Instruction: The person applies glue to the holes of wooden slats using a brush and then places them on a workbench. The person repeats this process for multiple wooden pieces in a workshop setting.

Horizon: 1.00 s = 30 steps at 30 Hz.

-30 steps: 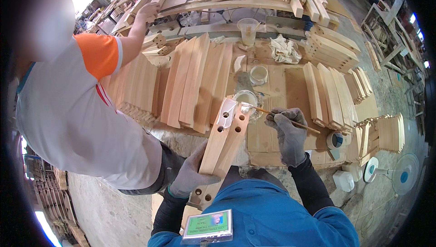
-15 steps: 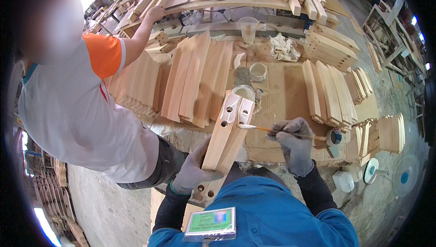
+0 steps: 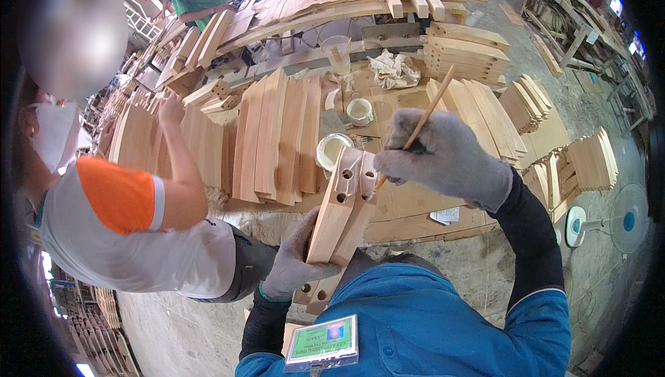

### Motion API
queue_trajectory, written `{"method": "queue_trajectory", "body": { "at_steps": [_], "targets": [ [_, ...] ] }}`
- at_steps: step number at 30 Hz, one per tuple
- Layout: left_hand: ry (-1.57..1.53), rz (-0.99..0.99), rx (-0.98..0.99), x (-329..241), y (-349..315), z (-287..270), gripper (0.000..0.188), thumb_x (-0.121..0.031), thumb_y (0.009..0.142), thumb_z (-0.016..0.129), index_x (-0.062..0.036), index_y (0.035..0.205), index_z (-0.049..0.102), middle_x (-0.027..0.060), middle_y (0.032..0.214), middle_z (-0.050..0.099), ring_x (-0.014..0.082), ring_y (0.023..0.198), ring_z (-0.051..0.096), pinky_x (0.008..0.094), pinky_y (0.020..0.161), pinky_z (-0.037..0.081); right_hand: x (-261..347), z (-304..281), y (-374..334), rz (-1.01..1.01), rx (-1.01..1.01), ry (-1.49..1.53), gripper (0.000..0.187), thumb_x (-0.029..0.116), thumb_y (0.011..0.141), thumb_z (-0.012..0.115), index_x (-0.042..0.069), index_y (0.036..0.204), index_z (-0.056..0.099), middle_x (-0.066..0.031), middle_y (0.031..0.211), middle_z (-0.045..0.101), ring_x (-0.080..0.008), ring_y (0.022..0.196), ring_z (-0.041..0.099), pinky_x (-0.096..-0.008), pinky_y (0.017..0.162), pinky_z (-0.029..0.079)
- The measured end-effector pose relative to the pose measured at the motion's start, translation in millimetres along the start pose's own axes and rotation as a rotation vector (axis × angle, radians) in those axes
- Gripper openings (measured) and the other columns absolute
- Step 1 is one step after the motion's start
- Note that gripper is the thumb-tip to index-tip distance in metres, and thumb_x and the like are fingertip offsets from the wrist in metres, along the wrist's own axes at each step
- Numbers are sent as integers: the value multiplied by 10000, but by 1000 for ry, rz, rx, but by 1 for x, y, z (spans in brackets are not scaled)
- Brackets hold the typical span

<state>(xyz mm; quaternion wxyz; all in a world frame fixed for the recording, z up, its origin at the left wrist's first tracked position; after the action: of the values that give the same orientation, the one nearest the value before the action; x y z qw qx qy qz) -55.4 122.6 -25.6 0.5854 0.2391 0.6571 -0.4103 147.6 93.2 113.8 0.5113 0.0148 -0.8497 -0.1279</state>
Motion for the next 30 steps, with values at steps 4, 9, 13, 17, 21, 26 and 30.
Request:
{"method": "queue_trajectory", "body": {
  "at_steps": [4, 9, 13, 17, 21, 26, 30],
  "targets": [
    [-79, -8, -5, 5, 0, 8, 974, -14, 527, 779, -17, 1366, 285, 90, 1284, 441, 167, 1169, 425, 322, 995, 328, -19, -33, -14, 192, -180, 369, 187, 189, 787, 658, 52, 756, 535, -49, 644, 602, -97, 569, 570, -265, 524, 453],
    [-106, 6, -27, 2, 0, 20, 961, 11, 533, 776, -23, 1362, 293, 87, 1267, 456, 174, 1154, 446, 323, 978, 358, -7, -22, -18, -85, -132, 53, 207, 194, 787, 644, 40, 755, 509, -106, 598, 538, -195, 539, 555, -304, 528, 436],
    [-25, 15, -34, -9, 0, 31, 960, 27, 527, 777, -30, 1358, 300, 90, 1253, 466, 181, 1141, 463, 332, 969, 377, 9, -36, -22, -75, -129, -176, 182, 164, 781, 653, 41, 759, 520, -73, 628, 569, -152, 590, 570, -281, 560, 449],
    [-51, 21, -51, -12, 3, 36, 971, 56, 515, 768, -39, 1360, 298, 94, 1252, 468, 184, 1145, 463, 343, 970, 380, 8, -42, -28, -67, -128, -177, 156, 138, 779, 656, 40, 761, 535, -60, 643, 605, -125, 599, 591, -264, 570, 460],
    [-42, 24, 11, -7, 7, 39, 967, 69, 527, 756, -41, 1365, 286, 94, 1265, 459, 186, 1159, 453, 346, 971, 385, 17, -55, -36, -82, -196, -253, 178, 163, 786, 651, 40, 768, 524, -90, 654, 593, -169, 598, 591, -294, 554, 456],
    [-52, 42, -22, -9, 11, 35, 945, 69, 550, 743, -34, 1366, 278, 93, 1280, 449, 189, 1167, 449, 342, 971, 389, 1, -48, -52, -143, -231, 70, 146, 107, 786, 657, 36, 828, 536, -113, 752, 627, -172, 675, 631, -287, 597, 505],
    [-137, 25, -45, -6, 13, 26, 923, 69, 563, 732, -31, 1363, 283, 87, 1268, 462, 186, 1148, 468, 344, 956, 405, -22, -44, -78, -172, -289, 331, 139, -26, 766, 651, 37, 841, 551, -112, 920, 652, -142, 822, 628, -257, 688, 523]
  ]
}}
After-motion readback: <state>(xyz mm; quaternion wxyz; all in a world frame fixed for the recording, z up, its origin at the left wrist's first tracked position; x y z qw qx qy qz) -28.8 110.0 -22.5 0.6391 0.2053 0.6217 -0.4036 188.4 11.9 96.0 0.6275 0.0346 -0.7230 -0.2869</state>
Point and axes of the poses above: each hand's wrist, its own y-axis towards the middle knuckle, its own z-axis out of the palm, x = y × z, the point moved 10 cm from there along y, towards the middle knuckle
